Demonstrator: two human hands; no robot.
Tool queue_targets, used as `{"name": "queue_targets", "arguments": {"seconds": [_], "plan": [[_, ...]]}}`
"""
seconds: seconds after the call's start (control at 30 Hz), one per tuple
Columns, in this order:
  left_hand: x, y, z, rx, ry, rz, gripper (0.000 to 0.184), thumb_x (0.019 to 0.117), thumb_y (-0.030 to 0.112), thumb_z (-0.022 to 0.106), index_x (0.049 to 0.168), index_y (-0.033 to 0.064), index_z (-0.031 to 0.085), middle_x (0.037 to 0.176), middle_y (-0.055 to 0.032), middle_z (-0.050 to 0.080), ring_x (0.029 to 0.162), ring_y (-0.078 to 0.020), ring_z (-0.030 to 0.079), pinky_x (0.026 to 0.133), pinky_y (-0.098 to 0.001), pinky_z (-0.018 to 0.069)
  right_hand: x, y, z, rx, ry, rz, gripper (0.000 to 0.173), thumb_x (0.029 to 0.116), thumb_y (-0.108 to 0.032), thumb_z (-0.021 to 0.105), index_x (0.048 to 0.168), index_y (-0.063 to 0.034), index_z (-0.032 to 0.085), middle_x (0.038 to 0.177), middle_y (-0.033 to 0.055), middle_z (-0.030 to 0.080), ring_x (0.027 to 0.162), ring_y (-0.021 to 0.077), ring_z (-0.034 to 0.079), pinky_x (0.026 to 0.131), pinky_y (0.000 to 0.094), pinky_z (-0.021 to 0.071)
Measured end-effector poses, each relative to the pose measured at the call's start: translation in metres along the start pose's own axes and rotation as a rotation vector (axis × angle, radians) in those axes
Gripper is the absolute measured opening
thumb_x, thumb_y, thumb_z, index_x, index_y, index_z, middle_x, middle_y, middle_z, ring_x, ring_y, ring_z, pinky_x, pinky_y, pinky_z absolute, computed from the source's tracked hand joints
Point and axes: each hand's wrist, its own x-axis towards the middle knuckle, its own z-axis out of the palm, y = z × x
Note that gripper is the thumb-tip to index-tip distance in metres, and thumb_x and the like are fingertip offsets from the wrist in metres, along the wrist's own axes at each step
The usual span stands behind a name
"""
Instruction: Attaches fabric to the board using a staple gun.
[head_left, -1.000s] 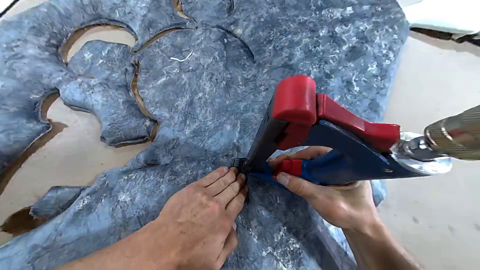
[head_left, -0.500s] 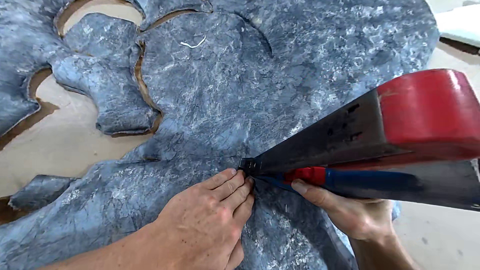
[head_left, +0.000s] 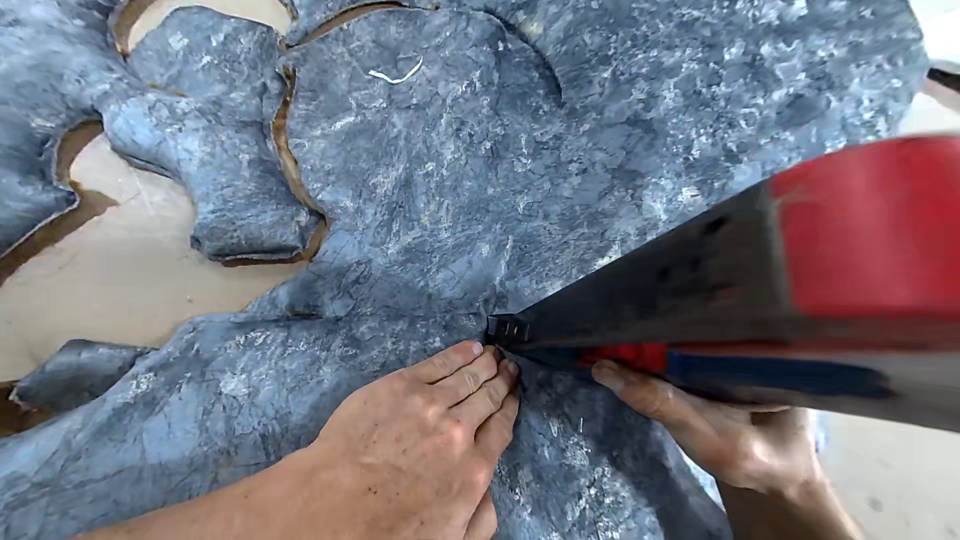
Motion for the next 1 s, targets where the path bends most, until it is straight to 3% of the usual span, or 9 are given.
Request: {"name": "queue_targets", "arguments": {"seconds": [0.13, 0.23, 0.33, 0.5, 0.57, 0.63, 0.7, 0.87, 1.0], "plan": [[0.002, 0.001, 0.000, -0.004, 0.018, -0.018, 0.055, 0.0978, 0.035, 0.036, 0.139, 0.0073, 0.061, 0.144, -0.0081, 0.063, 0.139, -0.0211, 0.054, 0.121, -0.0372, 0.0360, 0.003, 0.000, -0.004, 0.035, -0.027, -0.010, 0.034, 0.0866, -0.022, 0.082, 0.118, -0.0261, 0.069, 0.105, -0.0108, 0.074, 0.096, 0.0052, 0.072, 0.085, 0.0262, 0.0633], [0.002, 0.002, 0.000, -0.010, 0.022, -0.027, 0.054, 0.0974, 0.035, 0.037, 0.138, 0.0082, 0.061, 0.142, -0.0068, 0.064, 0.137, -0.0208, 0.056, 0.119, -0.0372, 0.0379, 0.002, 0.002, -0.011, -0.022, -0.046, 0.000, 0.032, 0.0856, -0.028, 0.082, 0.113, -0.0257, 0.065, 0.101, -0.0124, 0.072, 0.093, 0.0034, 0.071, 0.081, 0.0234, 0.0625], [0.002, 0.001, 0.003, -0.007, 0.043, -0.016, 0.055, 0.0978, 0.037, 0.036, 0.137, 0.0074, 0.062, 0.144, -0.0078, 0.063, 0.138, -0.0219, 0.055, 0.120, -0.0388, 0.0374, 0.006, -0.001, -0.010, 0.060, 0.001, 0.015, 0.034, 0.0844, -0.022, 0.083, 0.116, -0.0277, 0.071, 0.105, -0.0111, 0.075, 0.096, 0.0046, 0.072, 0.085, 0.0255, 0.0630], [0.001, 0.000, 0.005, -0.043, 0.051, -0.002, 0.055, 0.0997, 0.037, 0.033, 0.136, 0.0072, 0.062, 0.145, -0.0084, 0.061, 0.140, -0.0236, 0.053, 0.121, -0.0398, 0.0355, 0.019, -0.003, -0.016, 0.190, 0.108, 0.080, 0.033, 0.0804, -0.014, 0.084, 0.109, -0.0163, 0.067, 0.101, 0.0051, 0.077, 0.089, 0.0183, 0.076, 0.079, 0.0332, 0.0654], [-0.003, -0.003, 0.005, -0.160, 0.176, -0.043, 0.046, 0.1015, 0.030, 0.036, 0.129, 0.0097, 0.066, 0.139, -0.0062, 0.066, 0.137, -0.0219, 0.056, 0.119, -0.0387, 0.0394, 0.010, -0.001, -0.021, 0.211, 0.187, 0.115, 0.032, 0.0797, -0.016, 0.085, 0.106, -0.0165, 0.067, 0.099, 0.0070, 0.077, 0.088, 0.0205, 0.076, 0.078, 0.0352, 0.0655], [-0.012, -0.003, 0.002, -0.273, 0.419, -0.212, 0.036, 0.1046, 0.024, 0.041, 0.118, 0.0130, 0.072, 0.128, -0.0022, 0.072, 0.130, -0.0171, 0.061, 0.113, -0.0372, 0.0484, -0.005, 0.005, -0.021, 0.299, 0.241, 0.137, 0.029, 0.0813, -0.016, 0.083, 0.106, -0.0174, 0.068, 0.098, 0.0068, 0.077, 0.088, 0.0197, 0.076, 0.079, 0.0358, 0.0651], [-0.015, -0.007, -0.002, -0.163, 0.499, -0.396, 0.030, 0.1006, 0.025, 0.050, 0.110, 0.0167, 0.077, 0.123, 0.0005, 0.071, 0.123, -0.0174, 0.060, 0.103, -0.0395, 0.0494, -0.011, 0.010, -0.022, 0.385, 0.272, 0.161, 0.026, 0.0828, -0.017, 0.083, 0.105, -0.0175, 0.070, 0.097, 0.0067, 0.077, 0.087, 0.0190, 0.076, 0.079, 0.0360, 0.0650], [-0.007, -0.019, -0.006, 0.014, 0.173, -0.298, 0.047, 0.1009, 0.027, 0.038, 0.139, 0.0249, 0.065, 0.147, 0.0095, 0.060, 0.129, -0.0187, 0.056, 0.094, -0.0421, 0.0462, -0.009, 0.013, -0.023, 0.383, 0.299, 0.159, 0.025, 0.0813, -0.018, 0.083, 0.102, -0.0167, 0.070, 0.094, 0.0071, 0.077, 0.084, 0.0194, 0.076, 0.077, 0.0353, 0.0655], [0.006, -0.025, -0.013, 0.016, 0.005, -0.277, 0.053, 0.0943, 0.028, 0.036, 0.140, 0.0310, 0.064, 0.150, 0.0065, 0.056, 0.125, -0.0229, 0.054, 0.090, -0.0463, 0.0435, -0.010, 0.010, -0.019, 0.380, 0.261, 0.177, 0.031, 0.0790, -0.014, 0.084, 0.105, -0.0141, 0.067, 0.095, 0.0094, 0.076, 0.085, 0.0214, 0.076, 0.075, 0.0360, 0.0658]]}}
